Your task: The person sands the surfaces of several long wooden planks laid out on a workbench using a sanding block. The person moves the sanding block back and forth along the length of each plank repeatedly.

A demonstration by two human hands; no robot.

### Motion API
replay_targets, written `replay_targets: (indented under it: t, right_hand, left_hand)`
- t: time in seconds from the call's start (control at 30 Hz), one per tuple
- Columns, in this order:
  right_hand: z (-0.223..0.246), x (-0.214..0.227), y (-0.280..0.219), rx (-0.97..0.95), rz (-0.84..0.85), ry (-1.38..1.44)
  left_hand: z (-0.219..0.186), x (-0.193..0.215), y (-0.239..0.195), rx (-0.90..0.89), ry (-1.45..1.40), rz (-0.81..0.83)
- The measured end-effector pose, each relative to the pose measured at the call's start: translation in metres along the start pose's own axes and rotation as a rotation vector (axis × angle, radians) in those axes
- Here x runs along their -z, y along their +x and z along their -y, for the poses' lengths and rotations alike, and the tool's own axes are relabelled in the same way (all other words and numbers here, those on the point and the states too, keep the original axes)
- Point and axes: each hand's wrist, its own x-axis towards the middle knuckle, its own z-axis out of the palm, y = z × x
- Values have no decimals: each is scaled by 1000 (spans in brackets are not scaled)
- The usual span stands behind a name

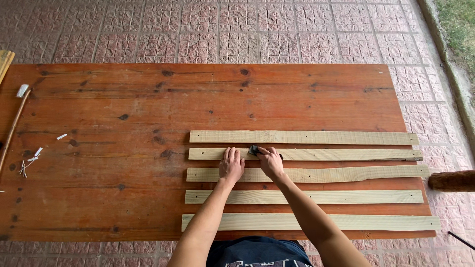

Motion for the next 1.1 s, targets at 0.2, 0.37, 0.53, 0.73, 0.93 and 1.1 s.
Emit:
replay_targets:
  t: [0.2, 0.37, 0.53, 0.73, 0.93, 1.1]
  right_hand:
    - [29, 17, 2, 50, 15, 28]
    - [0, 9, -19, 58, 52, 46]
    - [-21, 8, -17, 26, 37, 31]
    - [-1, 1, 2, -44, 15, 3]
    - [18, 9, -1, 99, 3, 53]
    - [-9, -5, -18, 89, 50, 51]
  left_hand:
    - [-1, -4, 0, 7, 3, -31]
    - [-1, -6, 1, 20, -21, -32]
    - [1, -9, 2, 12, -11, -36]
    - [-3, 4, 2, 9, -22, -26]
    - [-2, 5, 8, 54, -42, 102]
    - [-10, -10, 8, 38, 3, 304]
